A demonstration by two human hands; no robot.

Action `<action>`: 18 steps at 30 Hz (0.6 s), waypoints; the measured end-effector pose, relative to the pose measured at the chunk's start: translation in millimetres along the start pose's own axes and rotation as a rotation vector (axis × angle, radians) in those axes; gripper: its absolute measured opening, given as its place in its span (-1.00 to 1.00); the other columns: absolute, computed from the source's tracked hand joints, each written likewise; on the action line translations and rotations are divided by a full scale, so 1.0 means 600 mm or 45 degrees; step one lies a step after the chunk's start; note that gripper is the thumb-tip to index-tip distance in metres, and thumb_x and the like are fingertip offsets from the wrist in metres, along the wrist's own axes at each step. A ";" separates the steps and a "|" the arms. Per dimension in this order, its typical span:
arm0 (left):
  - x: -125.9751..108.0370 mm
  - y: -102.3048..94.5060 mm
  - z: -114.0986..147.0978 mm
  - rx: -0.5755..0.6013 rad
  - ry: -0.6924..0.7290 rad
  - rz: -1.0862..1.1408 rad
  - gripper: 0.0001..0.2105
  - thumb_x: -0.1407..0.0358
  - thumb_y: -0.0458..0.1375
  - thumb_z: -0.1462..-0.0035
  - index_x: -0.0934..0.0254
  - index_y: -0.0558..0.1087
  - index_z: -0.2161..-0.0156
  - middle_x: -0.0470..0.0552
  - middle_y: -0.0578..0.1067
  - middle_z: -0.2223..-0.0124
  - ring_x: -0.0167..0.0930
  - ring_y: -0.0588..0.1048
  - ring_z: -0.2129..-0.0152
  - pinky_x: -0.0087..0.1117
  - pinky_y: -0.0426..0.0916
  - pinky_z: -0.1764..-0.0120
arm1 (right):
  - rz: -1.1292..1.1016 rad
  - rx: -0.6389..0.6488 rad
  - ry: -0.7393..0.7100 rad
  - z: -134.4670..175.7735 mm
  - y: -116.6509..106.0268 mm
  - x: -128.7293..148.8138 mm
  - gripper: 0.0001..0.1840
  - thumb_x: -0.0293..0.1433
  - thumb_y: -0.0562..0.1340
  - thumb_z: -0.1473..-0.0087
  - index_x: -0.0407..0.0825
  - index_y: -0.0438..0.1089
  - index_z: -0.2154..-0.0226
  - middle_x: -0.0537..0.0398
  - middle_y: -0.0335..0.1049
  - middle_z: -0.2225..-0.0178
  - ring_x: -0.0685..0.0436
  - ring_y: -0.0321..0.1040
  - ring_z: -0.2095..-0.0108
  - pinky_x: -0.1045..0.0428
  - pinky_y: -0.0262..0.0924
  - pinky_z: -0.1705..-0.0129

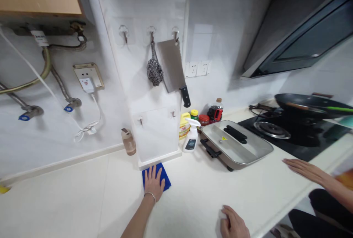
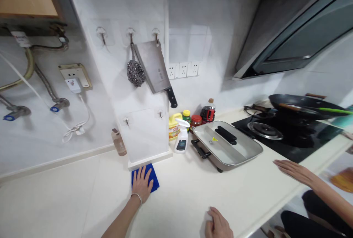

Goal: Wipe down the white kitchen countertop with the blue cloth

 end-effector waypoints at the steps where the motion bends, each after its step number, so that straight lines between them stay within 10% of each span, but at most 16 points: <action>1: 0.001 0.001 0.002 0.006 -0.002 -0.012 -0.49 0.13 -0.09 -0.26 0.10 0.13 -0.30 0.10 0.09 -0.38 -0.12 0.01 -0.32 0.10 -0.09 -0.30 | 0.002 -0.013 -0.005 0.000 0.002 -0.002 -0.64 -0.23 0.06 -0.07 -0.01 0.42 0.16 -0.04 0.46 0.03 -0.23 0.41 0.10 -0.12 0.35 0.18; 18: 0.018 -0.016 0.140 -0.132 0.113 -0.012 -0.48 0.10 -0.08 -0.27 0.00 0.04 -0.32 0.08 0.06 -0.39 -0.12 0.02 -0.32 0.15 -0.05 -0.28 | -0.099 -0.019 0.028 -0.003 -0.007 0.000 -0.60 -0.17 0.04 -0.04 -0.02 0.43 0.20 -0.06 0.47 0.05 -0.27 0.42 0.12 -0.15 0.35 0.17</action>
Point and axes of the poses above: each hand's wrist, its own z-axis away from the middle knuckle, its own y-axis out of the palm, x = y × z, the point moved 6 cm from there along -z, towards the middle knuckle
